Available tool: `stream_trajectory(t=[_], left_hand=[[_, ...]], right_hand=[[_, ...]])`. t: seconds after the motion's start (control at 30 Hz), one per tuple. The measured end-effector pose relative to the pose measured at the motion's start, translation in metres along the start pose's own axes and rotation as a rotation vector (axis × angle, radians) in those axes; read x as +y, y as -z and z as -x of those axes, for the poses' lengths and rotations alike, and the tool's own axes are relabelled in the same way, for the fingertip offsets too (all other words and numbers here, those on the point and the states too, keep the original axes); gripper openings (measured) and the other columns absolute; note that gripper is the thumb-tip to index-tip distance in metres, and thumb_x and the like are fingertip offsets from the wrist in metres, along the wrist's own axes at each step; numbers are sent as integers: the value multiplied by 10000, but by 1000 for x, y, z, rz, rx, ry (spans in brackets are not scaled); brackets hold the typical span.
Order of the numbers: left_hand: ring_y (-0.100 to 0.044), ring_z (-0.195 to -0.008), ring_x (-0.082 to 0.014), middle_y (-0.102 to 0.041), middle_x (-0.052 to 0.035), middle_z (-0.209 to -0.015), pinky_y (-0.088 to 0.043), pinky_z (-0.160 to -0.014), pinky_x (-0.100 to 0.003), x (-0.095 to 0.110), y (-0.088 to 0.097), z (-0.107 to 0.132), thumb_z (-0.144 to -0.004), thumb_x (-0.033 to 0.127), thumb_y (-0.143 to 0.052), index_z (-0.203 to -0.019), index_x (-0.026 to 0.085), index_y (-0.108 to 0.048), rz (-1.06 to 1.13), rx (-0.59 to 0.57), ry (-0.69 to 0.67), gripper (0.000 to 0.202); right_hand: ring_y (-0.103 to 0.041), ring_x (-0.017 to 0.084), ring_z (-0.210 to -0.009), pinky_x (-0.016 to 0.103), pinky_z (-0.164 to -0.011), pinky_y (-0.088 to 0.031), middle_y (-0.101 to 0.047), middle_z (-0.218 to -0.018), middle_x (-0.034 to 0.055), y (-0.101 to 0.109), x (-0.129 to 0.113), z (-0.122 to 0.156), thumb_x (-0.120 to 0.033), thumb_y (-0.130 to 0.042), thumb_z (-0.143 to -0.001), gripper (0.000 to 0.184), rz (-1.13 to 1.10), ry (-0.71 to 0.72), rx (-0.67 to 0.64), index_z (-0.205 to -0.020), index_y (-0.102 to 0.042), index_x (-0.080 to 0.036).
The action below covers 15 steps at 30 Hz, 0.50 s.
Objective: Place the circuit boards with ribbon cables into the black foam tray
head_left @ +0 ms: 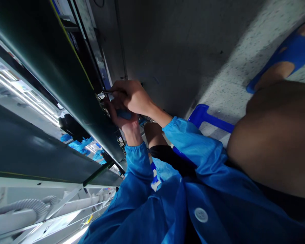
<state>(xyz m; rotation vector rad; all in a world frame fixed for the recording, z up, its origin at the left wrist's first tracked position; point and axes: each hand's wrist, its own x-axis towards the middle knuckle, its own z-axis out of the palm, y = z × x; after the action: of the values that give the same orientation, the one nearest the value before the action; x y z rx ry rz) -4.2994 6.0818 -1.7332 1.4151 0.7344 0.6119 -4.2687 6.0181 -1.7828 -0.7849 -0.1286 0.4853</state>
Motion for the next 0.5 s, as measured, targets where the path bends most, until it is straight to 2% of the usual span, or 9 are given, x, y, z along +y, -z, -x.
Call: stream_trajectory(t=[0.07, 0.13, 0.27, 0.37, 0.43, 0.5], left_hand=[[-275, -384, -68, -362, 123, -535, -277, -453, -197, 2, 0, -1, -1217, 323, -220, -1047, 216, -585, 16, -3, 8, 416], [-180, -383, -76, -308, 131, -538, -241, -452, -214, 3, 2, -6, -1224, 333, -163, -1127, 222, -605, -6, -6, -27, 466], [-291, -421, -45, -393, 147, -546, -305, -529, -173, 1, 9, -26, -1229, 355, -228, -1214, 217, -583, 108, -113, -58, 380], [-357, -428, -34, -483, 141, -555, -292, -517, -173, -1, 12, -38, -1221, 313, -235, -1079, 200, -551, 167, -115, -62, 364], [-432, -466, -42, -534, 128, -590, -356, -558, -175, -1, 14, -40, -1211, 315, -262, -988, 207, -508, 117, -115, -67, 349], [-559, -588, -54, -592, 103, -670, -454, -673, -180, -1, 16, -40, -1199, 350, -289, -957, 213, -485, 14, -150, -63, 341]], right_hand=[[-736, 154, -736, 257, -714, -561, -777, -798, -4, -3, 0, 1, -133, -571, -1043, 194, -31, 1, -15, -1037, -745, -217], [-744, 158, -758, 258, -713, -565, -782, -812, 1, -5, 1, 2, -143, -582, -1044, 179, -18, 14, -6, -1036, -745, -215], [-775, 181, -939, 273, -851, -595, -821, -932, 32, -2, 2, 0, -120, -617, -1022, 182, 67, 30, 21, -1078, -768, -205], [-774, 192, -993, 298, -913, -588, -832, -992, 51, 0, 3, 0, -79, -613, -1010, 202, 113, 58, 24, -1097, -773, -168], [-772, 202, -1020, 312, -932, -584, -834, -1026, 53, 0, 3, -1, -82, -623, -1002, 201, 145, 74, 30, -1085, -780, -177], [-768, 207, -1048, 308, -946, -580, -836, -1061, 48, -3, 4, -2, -106, -638, -996, 194, 168, 88, 30, -1052, -787, -216]])
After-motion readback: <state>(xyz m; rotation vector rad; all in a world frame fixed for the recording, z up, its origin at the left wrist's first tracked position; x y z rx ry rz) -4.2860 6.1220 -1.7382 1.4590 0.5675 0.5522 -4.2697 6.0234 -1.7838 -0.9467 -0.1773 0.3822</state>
